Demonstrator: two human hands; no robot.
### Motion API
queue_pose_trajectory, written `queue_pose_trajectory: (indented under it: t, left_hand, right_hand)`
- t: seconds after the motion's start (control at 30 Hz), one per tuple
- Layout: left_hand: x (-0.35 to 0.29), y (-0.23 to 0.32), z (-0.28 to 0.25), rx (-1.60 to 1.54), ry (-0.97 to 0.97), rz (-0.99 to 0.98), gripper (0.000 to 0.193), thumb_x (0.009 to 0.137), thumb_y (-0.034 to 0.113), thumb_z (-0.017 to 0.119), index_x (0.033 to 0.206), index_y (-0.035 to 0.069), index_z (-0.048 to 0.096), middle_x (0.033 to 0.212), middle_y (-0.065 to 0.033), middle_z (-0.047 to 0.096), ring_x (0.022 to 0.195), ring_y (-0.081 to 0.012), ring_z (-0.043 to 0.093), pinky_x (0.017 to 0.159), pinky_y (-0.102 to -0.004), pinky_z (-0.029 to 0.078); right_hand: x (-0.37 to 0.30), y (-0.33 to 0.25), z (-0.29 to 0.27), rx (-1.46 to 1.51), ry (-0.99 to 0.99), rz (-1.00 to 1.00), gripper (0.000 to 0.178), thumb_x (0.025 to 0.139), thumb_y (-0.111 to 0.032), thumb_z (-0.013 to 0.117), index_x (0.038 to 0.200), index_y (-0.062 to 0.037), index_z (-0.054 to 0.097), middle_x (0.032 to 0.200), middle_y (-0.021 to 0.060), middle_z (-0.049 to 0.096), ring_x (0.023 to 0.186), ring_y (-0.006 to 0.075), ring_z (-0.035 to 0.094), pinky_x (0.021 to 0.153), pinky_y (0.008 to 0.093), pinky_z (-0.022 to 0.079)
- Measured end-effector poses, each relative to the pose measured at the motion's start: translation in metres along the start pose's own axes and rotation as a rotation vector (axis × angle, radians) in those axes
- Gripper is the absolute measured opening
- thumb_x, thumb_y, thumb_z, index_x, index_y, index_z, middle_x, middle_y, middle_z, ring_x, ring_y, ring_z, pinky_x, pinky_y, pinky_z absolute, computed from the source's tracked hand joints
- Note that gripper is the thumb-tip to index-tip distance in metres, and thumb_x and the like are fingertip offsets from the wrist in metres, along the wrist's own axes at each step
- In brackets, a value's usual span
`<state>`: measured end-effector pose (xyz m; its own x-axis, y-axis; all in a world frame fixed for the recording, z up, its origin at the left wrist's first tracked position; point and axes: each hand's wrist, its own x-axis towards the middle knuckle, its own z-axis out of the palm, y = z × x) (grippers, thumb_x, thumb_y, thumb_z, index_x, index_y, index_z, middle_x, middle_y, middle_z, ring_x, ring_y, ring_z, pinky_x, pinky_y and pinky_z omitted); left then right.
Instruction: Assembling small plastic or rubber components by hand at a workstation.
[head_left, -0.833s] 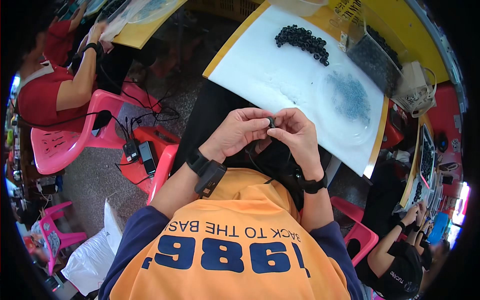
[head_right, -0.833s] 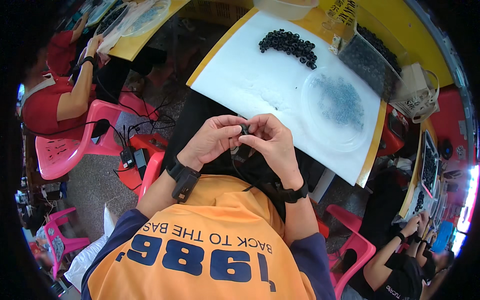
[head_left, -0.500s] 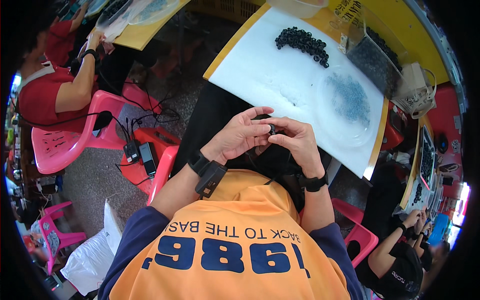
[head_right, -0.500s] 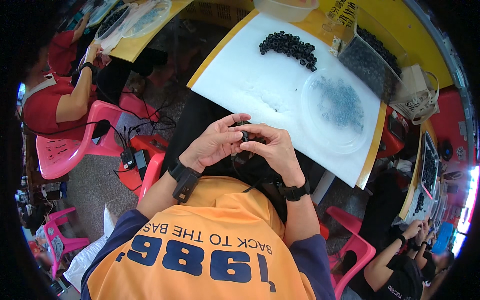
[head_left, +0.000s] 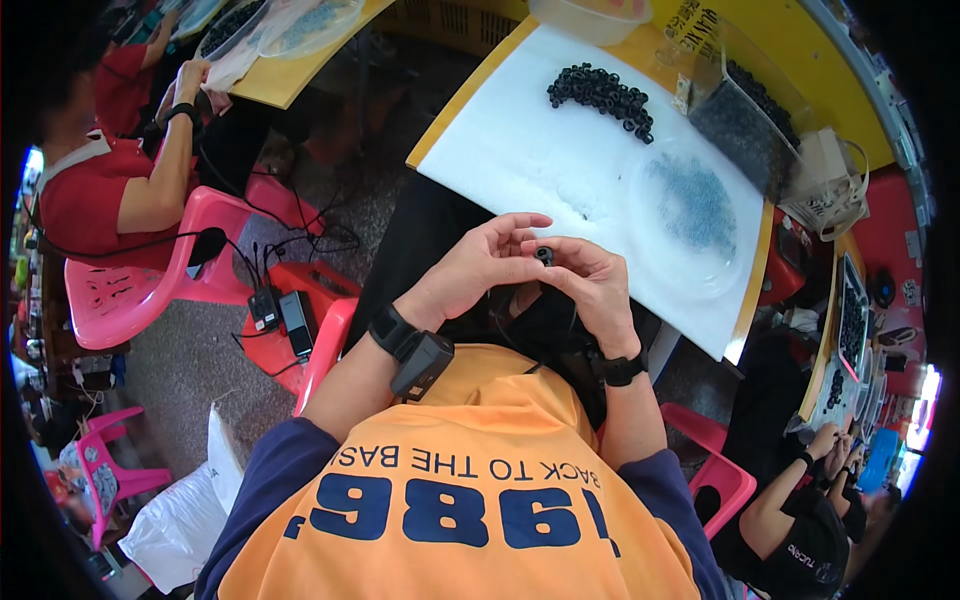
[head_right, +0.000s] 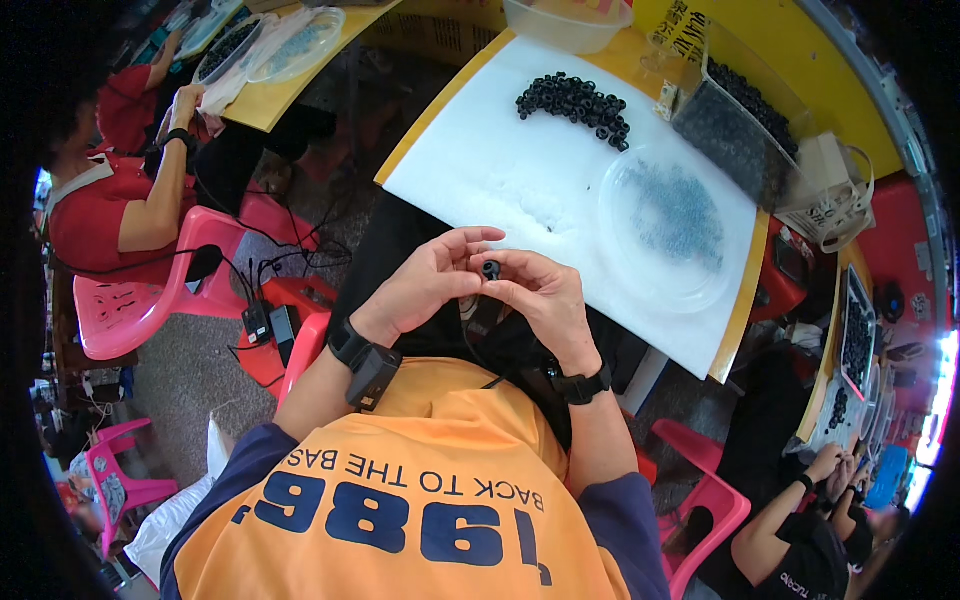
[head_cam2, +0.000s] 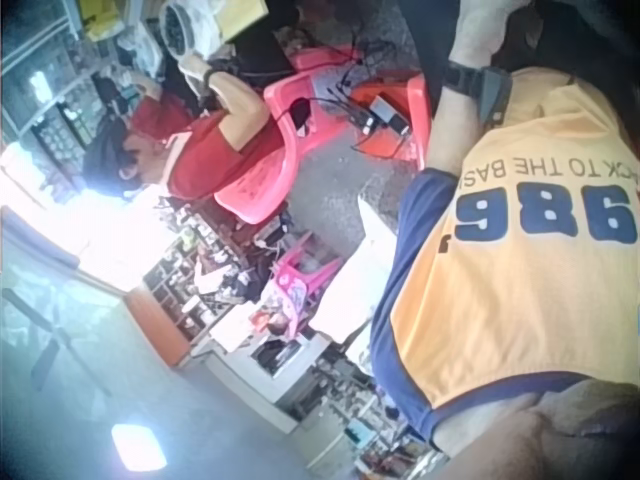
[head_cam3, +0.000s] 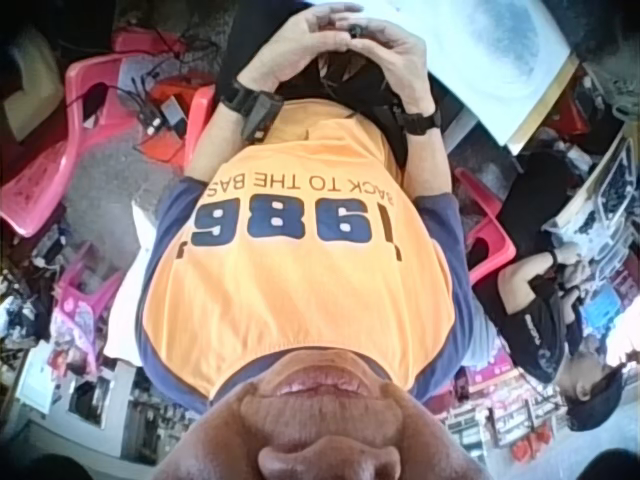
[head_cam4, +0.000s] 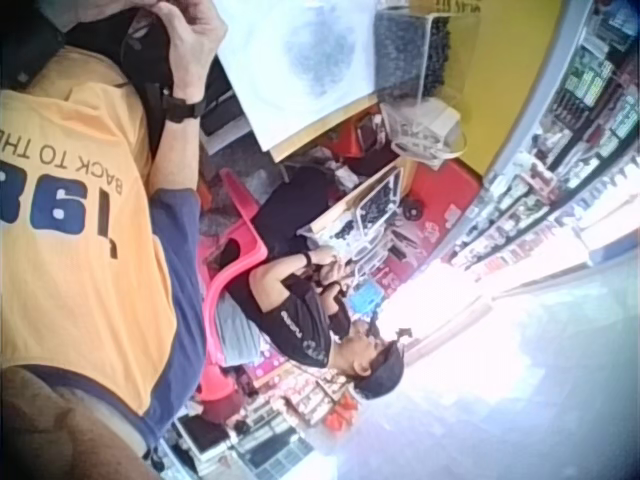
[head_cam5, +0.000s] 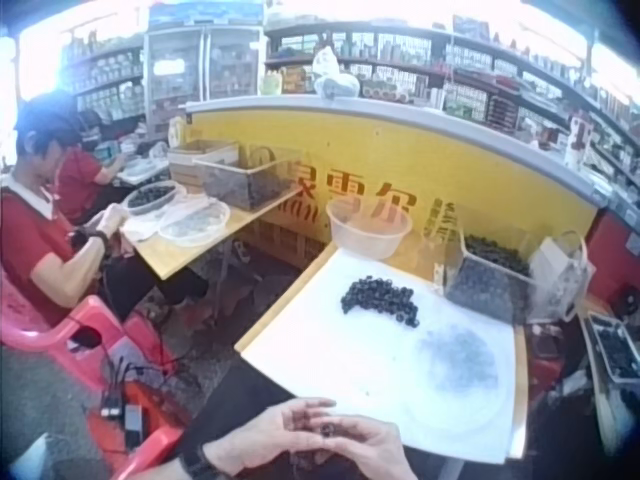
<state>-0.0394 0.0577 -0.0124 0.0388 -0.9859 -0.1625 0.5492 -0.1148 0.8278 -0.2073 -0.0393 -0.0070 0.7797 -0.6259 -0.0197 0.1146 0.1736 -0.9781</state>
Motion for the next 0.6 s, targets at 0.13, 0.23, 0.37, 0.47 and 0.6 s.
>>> queue_pose_trajectory:
  t: [0.13, 0.23, 0.37, 0.47, 0.6]
  left_hand:
    - [0.002, 0.013, 0.014, 0.185, -0.141, 0.005, 0.077, 0.076, 0.005, 0.078, 0.145, 0.0, 0.043, 0.12, -0.0066, 0.06, 0.103, -0.0092, 0.06, 0.086, -0.0235, 0.053]
    - [0.011, 0.015, 0.021, 0.301, -0.169, 0.025, 0.086, 0.07, 0.009, 0.085, 0.145, 0.0, 0.044, 0.123, -0.0076, 0.061, 0.105, -0.0104, 0.06, 0.088, -0.0254, 0.052]
    - [0.02, 0.015, 0.021, 0.457, -0.191, 0.001, 0.079, 0.069, 0.017, 0.088, 0.138, 0.0, 0.053, 0.114, -0.0072, 0.066, 0.098, -0.0098, 0.061, 0.087, -0.0247, 0.051]
    - [0.027, 0.011, 0.019, 0.579, -0.155, 0.023, 0.063, 0.072, 0.021, 0.086, 0.126, 0.0, 0.061, 0.104, -0.0063, 0.068, 0.093, -0.0095, 0.061, 0.083, -0.0244, 0.051]
    - [0.029, 0.01, 0.02, 0.619, -0.142, 0.052, 0.047, 0.077, 0.023, 0.082, 0.113, -0.001, 0.066, 0.097, -0.0046, 0.068, 0.087, -0.0088, 0.059, 0.078, -0.024, 0.05]
  right_hand:
    - [0.0, 0.008, -0.002, 0.01, -0.034, 0.036, 0.028, 0.085, 0.005, 0.069, 0.113, 0.003, 0.069, 0.098, 0.0077, 0.073, 0.086, 0.011, 0.068, 0.077, 0.0233, 0.056]
    - [-0.001, 0.007, -0.002, -0.02, -0.026, 0.028, 0.028, 0.084, 0.007, 0.069, 0.112, 0.0024, 0.07, 0.096, 0.0075, 0.073, 0.084, 0.0107, 0.068, 0.075, 0.0233, 0.056]
    - [-0.001, 0.004, -0.004, -0.005, 0.014, 0.019, 0.027, 0.083, 0.007, 0.07, 0.109, 0.002, 0.072, 0.095, 0.0066, 0.073, 0.082, 0.0101, 0.067, 0.072, 0.0228, 0.056]
    - [0.0, 0.007, -0.003, 0.054, 0.057, -0.036, 0.024, 0.082, 0.007, 0.07, 0.106, 0.0022, 0.073, 0.096, 0.0057, 0.072, 0.083, 0.0091, 0.065, 0.071, 0.0221, 0.055]
    - [0.001, 0.009, -0.003, 0.049, 0.079, -0.057, 0.022, 0.082, 0.007, 0.07, 0.103, 0.0027, 0.074, 0.1, 0.0049, 0.071, 0.084, 0.0075, 0.063, 0.072, 0.0214, 0.054]
